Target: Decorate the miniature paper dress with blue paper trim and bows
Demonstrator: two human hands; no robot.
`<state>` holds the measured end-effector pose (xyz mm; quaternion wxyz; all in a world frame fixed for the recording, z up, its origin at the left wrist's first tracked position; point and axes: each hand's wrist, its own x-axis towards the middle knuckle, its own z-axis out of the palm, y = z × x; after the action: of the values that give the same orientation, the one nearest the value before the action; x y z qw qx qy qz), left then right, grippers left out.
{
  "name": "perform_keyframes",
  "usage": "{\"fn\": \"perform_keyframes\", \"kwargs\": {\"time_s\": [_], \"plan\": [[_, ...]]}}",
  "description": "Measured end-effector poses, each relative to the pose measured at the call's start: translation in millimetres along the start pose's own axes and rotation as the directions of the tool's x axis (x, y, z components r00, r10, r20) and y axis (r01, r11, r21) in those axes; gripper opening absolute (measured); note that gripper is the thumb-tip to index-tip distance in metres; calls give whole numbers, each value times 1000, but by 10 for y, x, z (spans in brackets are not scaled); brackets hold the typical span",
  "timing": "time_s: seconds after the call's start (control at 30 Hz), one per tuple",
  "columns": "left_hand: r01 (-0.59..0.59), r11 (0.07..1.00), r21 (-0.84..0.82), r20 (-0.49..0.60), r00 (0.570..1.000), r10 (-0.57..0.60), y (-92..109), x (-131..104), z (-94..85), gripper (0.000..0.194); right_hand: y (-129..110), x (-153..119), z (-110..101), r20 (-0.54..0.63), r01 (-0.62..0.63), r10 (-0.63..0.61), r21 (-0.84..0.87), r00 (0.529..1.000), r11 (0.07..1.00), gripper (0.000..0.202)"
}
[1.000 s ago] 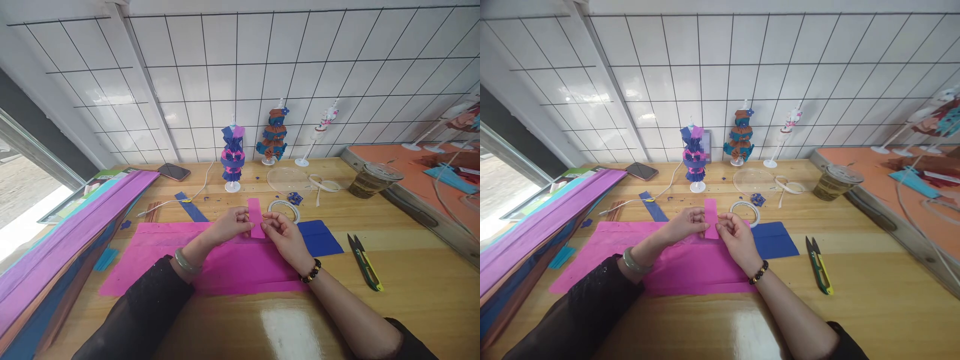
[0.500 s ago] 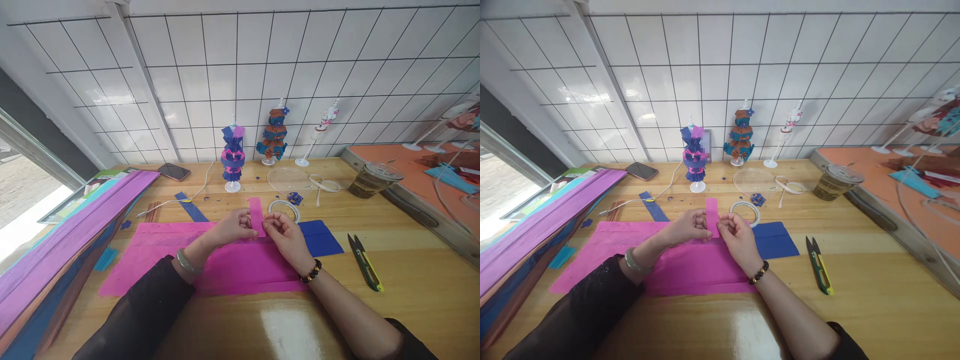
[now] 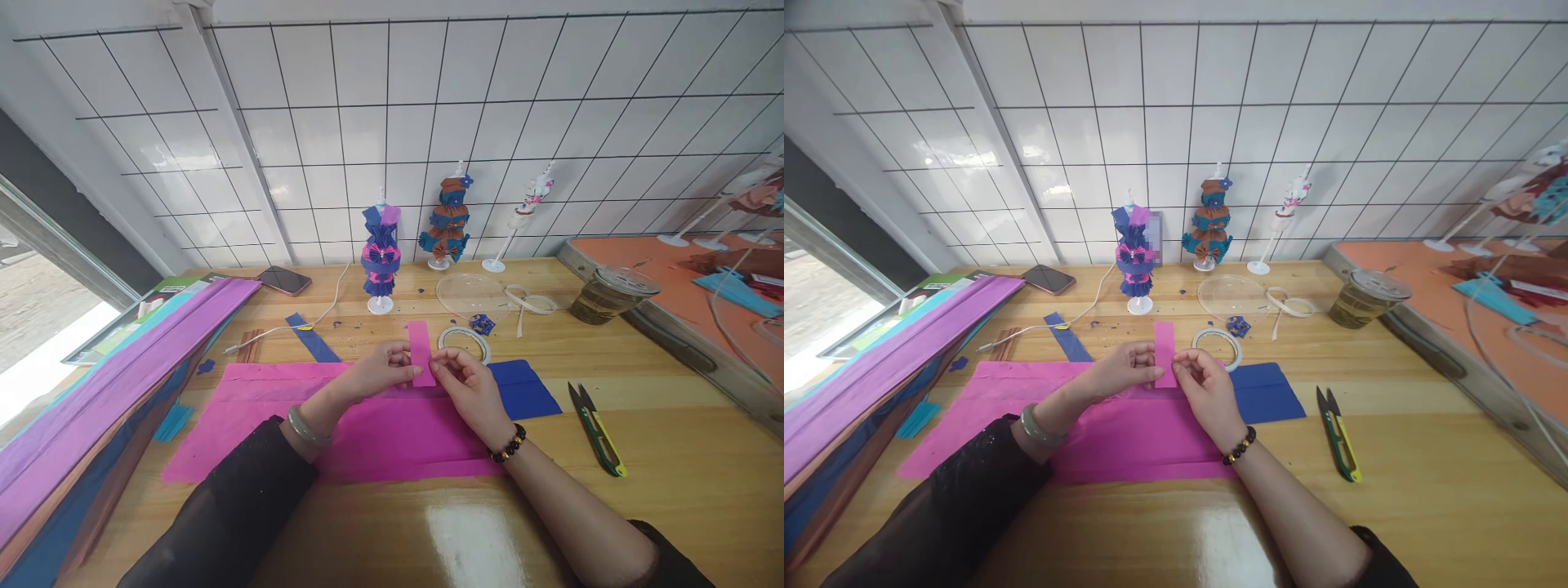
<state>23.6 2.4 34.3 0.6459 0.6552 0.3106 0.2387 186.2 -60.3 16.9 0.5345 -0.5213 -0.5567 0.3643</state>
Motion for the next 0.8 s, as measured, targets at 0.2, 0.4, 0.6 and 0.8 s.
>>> {"fn": "perform_keyframes", "kwargs": {"time_s": [0.2, 0.4, 0.6, 0.8], "plan": [[8, 999, -52, -55, 998, -11, -22, 26, -17, 24, 6, 3, 16, 33, -57, 54, 72, 998, 996, 23], [36, 998, -57, -62, 997, -40, 9, 3, -1, 23, -17, 23, 36, 108, -164, 148, 155, 983, 974, 34], [56, 998, -30, -4, 998, -56, 29, -26, 0, 21, -17, 23, 15, 123, -209, 190, 168, 974, 963, 25], [114, 984, -136, -22, 993, -118, 57, -38, 17, 21, -17, 18, 17, 151, -323, 289, 316, 945, 892, 23]]}}
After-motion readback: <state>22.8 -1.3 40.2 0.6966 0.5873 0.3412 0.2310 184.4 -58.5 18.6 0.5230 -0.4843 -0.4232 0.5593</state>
